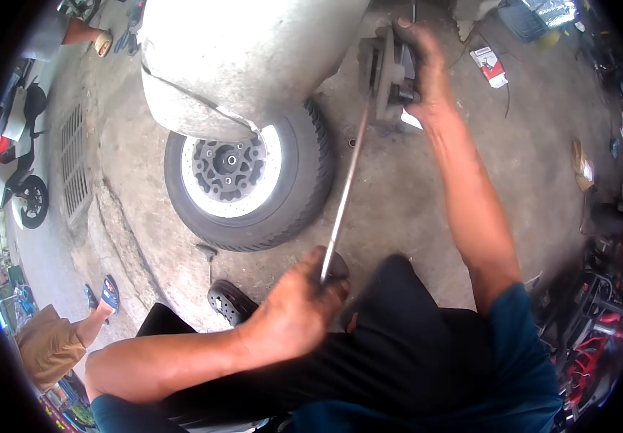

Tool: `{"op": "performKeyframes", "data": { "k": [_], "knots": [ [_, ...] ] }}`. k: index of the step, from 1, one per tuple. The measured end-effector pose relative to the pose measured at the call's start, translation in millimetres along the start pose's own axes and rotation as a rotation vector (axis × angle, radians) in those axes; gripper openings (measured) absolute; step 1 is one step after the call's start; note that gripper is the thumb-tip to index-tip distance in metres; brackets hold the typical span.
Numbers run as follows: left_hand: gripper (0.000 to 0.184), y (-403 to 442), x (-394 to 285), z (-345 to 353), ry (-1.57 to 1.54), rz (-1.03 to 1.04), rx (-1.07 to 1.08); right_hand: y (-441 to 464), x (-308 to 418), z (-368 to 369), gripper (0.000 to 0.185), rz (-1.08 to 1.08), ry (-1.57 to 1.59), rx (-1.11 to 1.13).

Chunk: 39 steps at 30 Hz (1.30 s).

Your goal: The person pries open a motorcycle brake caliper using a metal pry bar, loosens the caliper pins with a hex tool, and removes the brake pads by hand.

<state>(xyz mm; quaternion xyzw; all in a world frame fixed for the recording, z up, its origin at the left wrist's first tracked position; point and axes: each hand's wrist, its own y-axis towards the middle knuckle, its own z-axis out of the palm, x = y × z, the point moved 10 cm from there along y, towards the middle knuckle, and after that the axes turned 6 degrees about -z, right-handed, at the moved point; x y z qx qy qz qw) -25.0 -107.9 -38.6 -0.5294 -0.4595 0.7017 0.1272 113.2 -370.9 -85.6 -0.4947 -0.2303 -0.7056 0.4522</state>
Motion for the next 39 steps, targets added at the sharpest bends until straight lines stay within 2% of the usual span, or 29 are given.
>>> {"op": "performKeyframes", "data": {
  "k": [2, 3, 5, 6, 7, 8, 10, 14, 17, 19, 21, 24, 25, 28, 29, 31, 34, 35, 36, 38, 39],
  "knots": [
    [0.013, 1, 14, 5, 0.095, 0.122, -0.042, 0, 1, 5, 0.049, 0.057, 0.104, 0.065],
    [0.012, 4, 31, -2, 0.196, 0.189, -0.128, -1, 2, 6, 0.049, 0.082, 0.156, 0.09],
    [0.013, 16, 81, -12, 0.342, 0.246, -0.187, -1, 13, 0, 0.043, -0.003, 0.148, 0.029],
    [0.013, 22, 103, -13, 0.363, 0.183, -0.174, -2, 20, -3, 0.041, -0.047, 0.141, -0.001],
    [0.014, 28, 121, -14, 0.381, 0.122, -0.165, -7, 19, 9, 0.039, 0.018, 0.108, 0.113],
    [0.014, 32, 141, -13, 0.398, 0.05, -0.157, -6, 14, 7, 0.038, 0.067, 0.132, 0.1],
    [0.015, 42, 163, -17, 0.453, 0.068, -0.208, -3, 2, 8, 0.038, 0.158, 0.191, 0.084],
    [0.019, 53, 174, -29, 0.448, 0.055, -0.241, -7, 8, 15, 0.046, 0.174, 0.222, 0.013],
    [0.019, 50, 150, -31, 0.451, 0.074, -0.239, -14, 16, 22, 0.05, 0.169, 0.233, 0.006],
    [0.016, 46, 134, -31, 0.386, 0.248, -0.271, -21, 20, 22, 0.05, 0.194, 0.205, -0.023],
    [0.01, 37, 112, -30, 0.305, 0.402, -0.312, -19, 14, 18, 0.052, 0.217, 0.275, 0.048],
    [0.01, 27, 62, -26, 0.325, 0.57, -0.414, -17, 13, 20, 0.053, 0.214, 0.45, 0.157],
    [0.013, 20, 42, -27, 0.298, 0.744, -0.513, -28, 27, 24, 0.05, 0.176, 0.455, 0.047],
    [0.028, 14, 12, -29, 0.231, 0.761, -0.511, -28, 24, 29, 0.053, 0.199, 0.656, 0.105],
    [0.033, 8, -7, -29, 0.065, 0.851, -0.526, -25, 22, 31, 0.053, 0.193, 0.697, 0.116],
    [0.035, 5, -50, -22, 0.12, 0.87, -0.582, -18, 14, 37, 0.053, 0.199, 0.774, 0.142],
    [0.038, -9, -75, -26, -0.087, 0.817, -0.525, -18, 9, 43, 0.051, 0.211, 0.834, 0.152],
    [0.037, -25, -86, -30, -0.133, 0.892, -0.541, -21, 10, 41, 0.051, 0.217, 0.789, 0.118],
    [0.036, -46, -94, -36, -0.142, 1.061, -0.629, -30, 18, 42, 0.051, 0.227, 0.742, 0.084],
    [0.03, -91, -103, -48, -0.342, 1.276, -0.724, -37, 25, 41, 0.052, 0.239, 0.692, 0.055],
    [0.031, -99, -96, -54, -0.511, 1.287, -0.81, -39, 28, 41, 0.052, 0.248, 0.694, 0.064]
  ]
}}
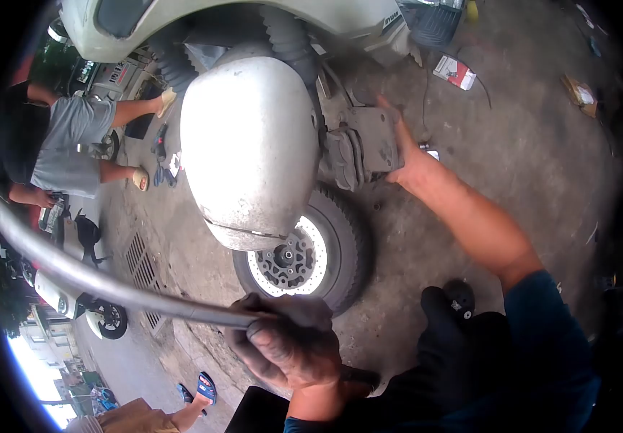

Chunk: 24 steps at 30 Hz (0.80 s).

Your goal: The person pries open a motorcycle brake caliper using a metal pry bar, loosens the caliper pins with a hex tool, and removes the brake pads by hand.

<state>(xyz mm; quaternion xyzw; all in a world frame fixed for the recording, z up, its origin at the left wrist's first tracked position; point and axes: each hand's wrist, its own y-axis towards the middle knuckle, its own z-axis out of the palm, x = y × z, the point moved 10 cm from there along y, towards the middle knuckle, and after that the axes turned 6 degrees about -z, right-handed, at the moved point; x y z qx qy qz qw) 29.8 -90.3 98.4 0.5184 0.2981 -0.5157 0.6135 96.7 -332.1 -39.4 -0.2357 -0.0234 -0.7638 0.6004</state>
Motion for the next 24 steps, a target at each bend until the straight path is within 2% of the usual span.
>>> {"op": "performKeyframes", "data": {
  "k": [1, 3, 5, 7, 8, 9, 11, 13, 14, 15, 17, 18, 19, 21, 24],
  "knots": [
    [0.032, -6, -1, -11, -0.077, -0.002, -0.161, -1, 1, 2, 0.053, 0.014, 0.0, 0.007],
    [0.021, -41, 50, -11, 0.435, 0.271, 0.061, 8, -1, -2, 0.052, 0.02, 0.053, 0.074],
    [0.022, -55, 113, 45, 0.905, -0.284, 0.556, 17, -8, -6, 0.051, 0.015, 0.127, 0.131],
    [0.02, -43, 73, 36, 0.495, -0.189, 0.348, 22, 4, -5, 0.05, -0.038, 0.224, 0.18],
    [0.021, -35, 46, 28, 0.298, -0.153, 0.26, 16, -1, -18, 0.052, 0.032, 0.055, 0.079],
    [0.022, -27, 29, 18, 0.036, -0.032, 0.186, 3, -6, -16, 0.053, 0.051, 0.046, 0.02],
    [0.023, -36, 51, 10, -0.283, 0.021, 0.165, -3, 1, 0, 0.053, 0.044, -0.012, -0.039],
    [0.014, -56, 120, 43, 0.728, -0.32, 0.556, 8, -6, -12, 0.051, 0.049, 0.059, 0.068],
    [0.016, -62, 122, 34, 0.63, -0.332, 0.518, 10, -8, -19, 0.049, 0.057, 0.09, 0.113],
    [0.016, -54, 91, 36, 0.562, -0.224, 0.446, 10, 9, -16, 0.049, -0.022, -0.037, 0.046],
    [0.019, -44, 67, 12, 0.202, -0.214, 0.238, -15, 21, -10, 0.048, -0.114, -0.26, -0.146],
    [0.023, -37, 54, 6, 0.027, -0.046, 0.179, 8, 9, -27, 0.051, -0.052, -0.284, -0.012],
    [0.026, -36, 54, -3, -0.118, -0.005, 0.083, 10, 20, -21, 0.051, -0.124, -0.29, -0.036],
    [0.028, -42, 66, -5, -0.004, -0.015, 0.114, 4, 23, -12, 0.052, -0.24, -0.269, -0.103],
    [0.033, -57, 92, -1, 0.333, -0.141, 0.155, 4, 18, -18, 0.053, -0.165, -0.365, -0.046]
  ]
}}
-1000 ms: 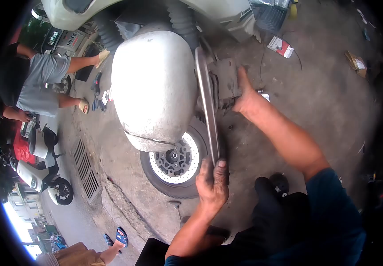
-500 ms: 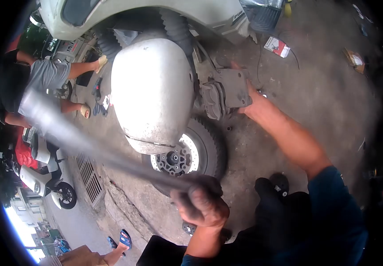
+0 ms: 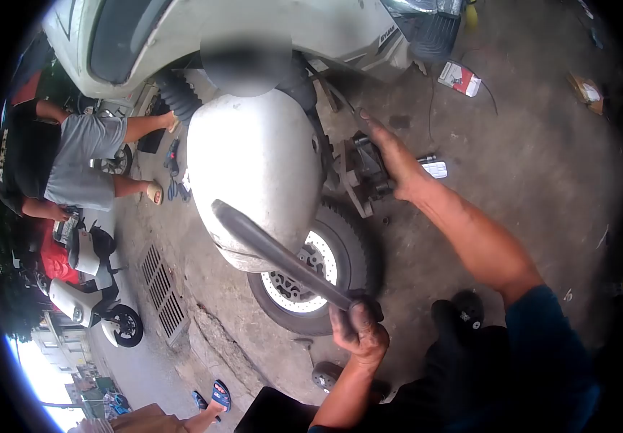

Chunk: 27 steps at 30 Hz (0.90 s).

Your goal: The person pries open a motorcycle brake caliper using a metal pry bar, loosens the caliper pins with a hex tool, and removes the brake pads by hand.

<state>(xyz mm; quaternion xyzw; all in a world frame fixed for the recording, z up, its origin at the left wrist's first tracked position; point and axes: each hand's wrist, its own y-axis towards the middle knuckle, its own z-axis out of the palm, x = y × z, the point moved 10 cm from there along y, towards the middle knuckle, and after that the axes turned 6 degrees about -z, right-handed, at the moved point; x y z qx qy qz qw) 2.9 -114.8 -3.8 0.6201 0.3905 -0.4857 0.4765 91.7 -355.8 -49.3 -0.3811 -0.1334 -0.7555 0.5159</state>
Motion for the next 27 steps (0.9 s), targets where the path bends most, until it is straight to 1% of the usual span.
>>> {"op": "performKeyframes", "data": {
  "k": [1, 2, 5, 6, 8, 9, 11, 12, 14, 15, 16, 19, 20, 21, 23, 25, 26, 27],
  "knots": [
    [0.033, -1, 8, 5, 0.056, -0.026, 0.031, 2, 5, -3, 0.054, -0.051, -0.034, -0.011],
    [0.033, -2, 13, 6, 0.132, -0.01, 0.032, 4, 8, -5, 0.054, -0.101, -0.067, -0.024],
    [0.031, 0, 18, 9, 0.148, -0.022, 0.066, 11, 11, -14, 0.055, -0.185, -0.14, -0.026],
    [0.028, 1, 23, 8, 0.113, -0.071, 0.07, 13, 13, -14, 0.055, -0.203, -0.16, -0.02],
    [0.026, 5, 32, 8, 0.038, -0.162, 0.081, 10, 12, -15, 0.053, -0.126, -0.227, 0.008],
    [0.025, 8, 31, 9, 0.063, -0.176, 0.087, 8, 14, -15, 0.055, -0.088, -0.261, 0.02],
    [0.024, 18, 26, 13, 0.112, -0.205, 0.099, 5, 7, -16, 0.051, 0.037, -0.17, 0.074],
    [0.03, 26, 18, 17, 0.167, -0.098, 0.119, 4, 1, -17, 0.05, 0.104, -0.124, 0.102],
    [0.03, 37, 10, 23, 0.202, -0.025, 0.15, 8, 0, -20, 0.047, 0.124, -0.082, 0.261],
    [0.031, 41, 5, 25, 0.184, -0.024, 0.167, 6, 1, -15, 0.046, 0.132, -0.059, 0.339],
    [0.031, 44, 1, 27, 0.166, -0.024, 0.185, 6, 10, -17, 0.048, 0.013, -0.046, 0.257],
    [0.034, 55, -19, 34, 0.074, -0.045, 0.244, 12, 16, -34, 0.049, -0.049, -0.197, 0.249],
    [0.035, 57, -22, 33, 0.128, -0.038, 0.284, 17, 10, -42, 0.05, -0.001, -0.176, 0.289],
    [0.035, 61, -21, 30, 0.203, -0.083, 0.35, 24, 6, -54, 0.051, 0.045, -0.157, 0.331],
    [0.035, 65, -23, 21, 0.349, -0.174, 0.482, 26, 5, -64, 0.05, 0.089, -0.137, 0.329],
    [0.035, 78, -51, 9, 0.301, -0.086, 0.467, 30, 18, -68, 0.046, 0.072, -0.138, 0.238],
    [0.034, 86, -70, 8, 0.291, -0.005, 0.46, 36, 15, -71, 0.047, 0.072, -0.235, 0.196],
    [0.024, 91, -83, 5, 0.316, 0.028, 0.497, 35, 14, -67, 0.046, 0.109, -0.25, 0.225]
  ]
}}
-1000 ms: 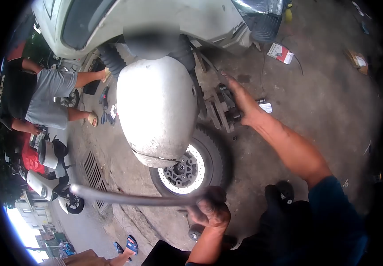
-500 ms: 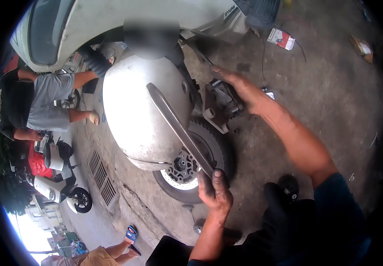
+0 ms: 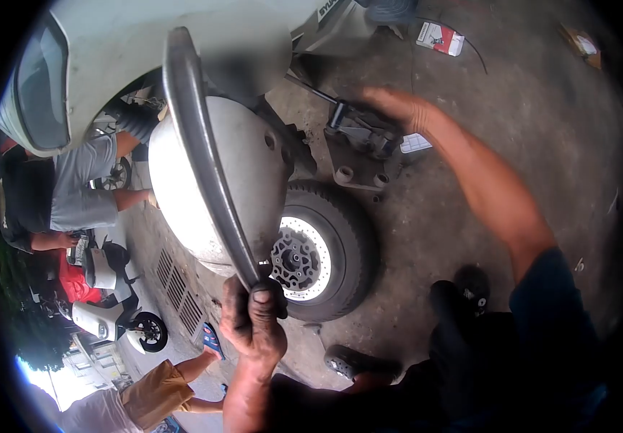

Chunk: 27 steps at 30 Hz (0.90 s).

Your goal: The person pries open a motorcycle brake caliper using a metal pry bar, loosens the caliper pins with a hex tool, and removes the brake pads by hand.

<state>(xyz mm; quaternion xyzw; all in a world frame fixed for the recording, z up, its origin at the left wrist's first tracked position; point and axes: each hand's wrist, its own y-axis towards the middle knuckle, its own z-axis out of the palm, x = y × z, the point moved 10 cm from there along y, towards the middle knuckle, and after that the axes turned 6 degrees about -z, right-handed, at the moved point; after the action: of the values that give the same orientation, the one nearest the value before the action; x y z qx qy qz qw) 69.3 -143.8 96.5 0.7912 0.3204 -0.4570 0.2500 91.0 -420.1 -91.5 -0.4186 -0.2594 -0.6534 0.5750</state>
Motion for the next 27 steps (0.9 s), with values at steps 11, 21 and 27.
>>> {"op": "performKeyframes", "data": {
  "k": [11, 21, 27],
  "knots": [
    [0.017, 8, -62, -30, 0.713, 0.393, 0.089, 14, 42, -15, 0.083, -0.289, -0.888, -0.074],
    [0.008, 7, -20, 9, 0.895, -0.102, 0.449, 3, 54, 15, 0.076, -0.187, -0.962, 0.027],
    [0.017, 15, -76, -14, 0.512, 0.206, 0.041, -1, 61, 15, 0.076, -0.173, -1.038, 0.082]
  ]
}}
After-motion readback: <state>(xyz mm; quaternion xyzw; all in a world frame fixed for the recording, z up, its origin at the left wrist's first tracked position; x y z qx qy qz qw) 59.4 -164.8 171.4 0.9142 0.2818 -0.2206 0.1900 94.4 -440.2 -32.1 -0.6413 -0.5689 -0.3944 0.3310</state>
